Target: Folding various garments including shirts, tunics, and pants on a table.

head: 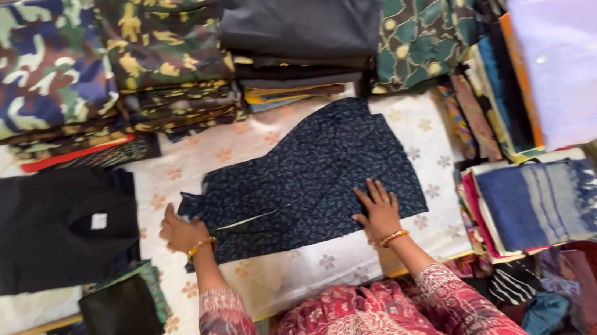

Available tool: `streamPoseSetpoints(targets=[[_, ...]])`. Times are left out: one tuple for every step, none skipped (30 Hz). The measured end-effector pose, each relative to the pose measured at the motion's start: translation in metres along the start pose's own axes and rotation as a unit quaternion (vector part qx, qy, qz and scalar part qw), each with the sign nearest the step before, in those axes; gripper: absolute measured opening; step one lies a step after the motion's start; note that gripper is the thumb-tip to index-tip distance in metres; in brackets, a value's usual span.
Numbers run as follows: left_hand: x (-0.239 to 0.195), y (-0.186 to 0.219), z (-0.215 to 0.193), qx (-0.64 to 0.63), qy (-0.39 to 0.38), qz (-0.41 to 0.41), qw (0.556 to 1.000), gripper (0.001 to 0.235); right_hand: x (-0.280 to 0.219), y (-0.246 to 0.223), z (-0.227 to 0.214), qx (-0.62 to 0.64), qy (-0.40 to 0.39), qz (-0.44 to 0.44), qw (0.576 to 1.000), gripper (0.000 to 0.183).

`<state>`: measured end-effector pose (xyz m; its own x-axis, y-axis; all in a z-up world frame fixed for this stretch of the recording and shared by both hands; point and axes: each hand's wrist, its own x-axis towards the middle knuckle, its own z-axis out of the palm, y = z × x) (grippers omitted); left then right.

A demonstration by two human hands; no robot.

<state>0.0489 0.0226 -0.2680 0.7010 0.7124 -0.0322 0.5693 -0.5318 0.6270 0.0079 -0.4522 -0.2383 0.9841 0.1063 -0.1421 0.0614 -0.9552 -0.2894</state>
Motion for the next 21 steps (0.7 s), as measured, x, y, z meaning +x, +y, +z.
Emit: streamPoseSetpoints(targets=[[-0.017, 0.020, 0.000, -0.005, -0.005, 0.003, 1.000, 0.069, 0.005, 0.002, -0.004, -0.004, 0.003, 0.005, 1.000, 0.076], [-0.034, 0.040, -0.002, 0.081, 0.053, 0.112, 0.989, 0.063, 0.009, 0.003, -0.008, -0.007, 0.009, -0.005, 1.000, 0.074], [-0.052, 0.058, -0.005, 0.166, 0.110, 0.218, 0.956, 0.058, 0.011, 0.003, -0.010, -0.009, 0.013, -0.015, 1.000, 0.071], [-0.066, 0.056, 0.005, 0.162, 0.106, 0.220, 0.956, 0.058, 0.021, 0.013, -0.007, -0.012, 0.014, -0.010, 1.000, 0.071], [-0.083, 0.052, 0.013, 0.155, 0.020, 0.307, 0.939, 0.055, 0.030, 0.023, -0.003, 0.027, 0.026, -0.008, 0.999, 0.051], [-0.101, 0.048, 0.021, 0.146, -0.065, 0.390, 0.907, 0.052, 0.038, 0.033, 0.000, 0.067, 0.038, -0.006, 0.997, 0.033], [-0.112, 0.045, 0.022, 0.145, -0.066, 0.390, 0.907, 0.052, 0.054, 0.035, -0.010, 0.066, 0.038, -0.005, 0.997, 0.033], [-0.123, 0.041, 0.023, 0.153, -0.096, 0.406, 0.896, 0.057, 0.070, 0.037, -0.020, 0.059, 0.088, -0.039, 0.994, 0.031], [-0.134, 0.036, 0.022, 0.163, -0.127, 0.421, 0.883, 0.062, 0.085, 0.038, -0.029, 0.053, 0.137, -0.072, 0.987, 0.032], [-0.135, 0.028, 0.020, 0.163, -0.127, 0.422, 0.883, 0.062, 0.097, 0.040, -0.037, 0.053, 0.137, -0.071, 0.987, 0.032], [-0.136, 0.018, 0.016, 0.206, -0.122, 0.385, 0.891, 0.065, 0.109, 0.041, -0.043, 0.035, 0.127, -0.086, 0.988, 0.037], [-0.138, 0.008, 0.013, 0.248, -0.116, 0.347, 0.897, 0.069, 0.120, 0.042, -0.050, 0.018, 0.117, -0.101, 0.988, 0.043], [-0.137, 0.001, 0.008, 0.249, -0.116, 0.347, 0.897, 0.069, 0.128, 0.044, -0.052, 0.019, 0.116, -0.102, 0.988, 0.043], [-0.137, -0.006, 0.003, 0.233, -0.089, 0.326, 0.912, 0.069, 0.136, 0.047, -0.054, 0.008, 0.083, -0.100, 0.991, 0.047], [-0.137, -0.013, -0.003, 0.217, -0.063, 0.304, 0.926, 0.069, 0.142, 0.049, -0.055, -0.003, 0.048, -0.098, 0.994, 0.050], [-0.137, -0.017, -0.005, 0.219, -0.063, 0.304, 0.925, 0.069, 0.148, 0.057, -0.047, -0.002, 0.047, -0.098, 0.994, 0.050], [-0.137, -0.020, -0.007, 0.184, -0.064, 0.301, 0.933, 0.068, 0.153, 0.066, -0.040, -0.020, 0.022, -0.093, 0.995, 0.045], [-0.138, -0.024, -0.010, 0.149, -0.065, 0.298, 0.941, 0.068, 0.157, 0.075, -0.032, -0.037, -0.002, -0.089, 0.995, 0.040], [-0.138, -0.023, -0.009, 0.149, -0.065, 0.299, 0.940, 0.068, 0.152, 0.073, -0.037, -0.037, -0.002, -0.088, 0.995, 0.040], [-0.138, -0.023, -0.009, 0.158, -0.067, 0.295, 0.940, 0.068, 0.147, 0.071, -0.042, -0.053, 0.025, -0.097, 0.994, 0.030], [-0.138, -0.021, -0.008, 0.166, -0.068, 0.290, 0.940, 0.068, 0.144, 0.070, -0.048, -0.071, 0.053, -0.108, 0.990, 0.020]])
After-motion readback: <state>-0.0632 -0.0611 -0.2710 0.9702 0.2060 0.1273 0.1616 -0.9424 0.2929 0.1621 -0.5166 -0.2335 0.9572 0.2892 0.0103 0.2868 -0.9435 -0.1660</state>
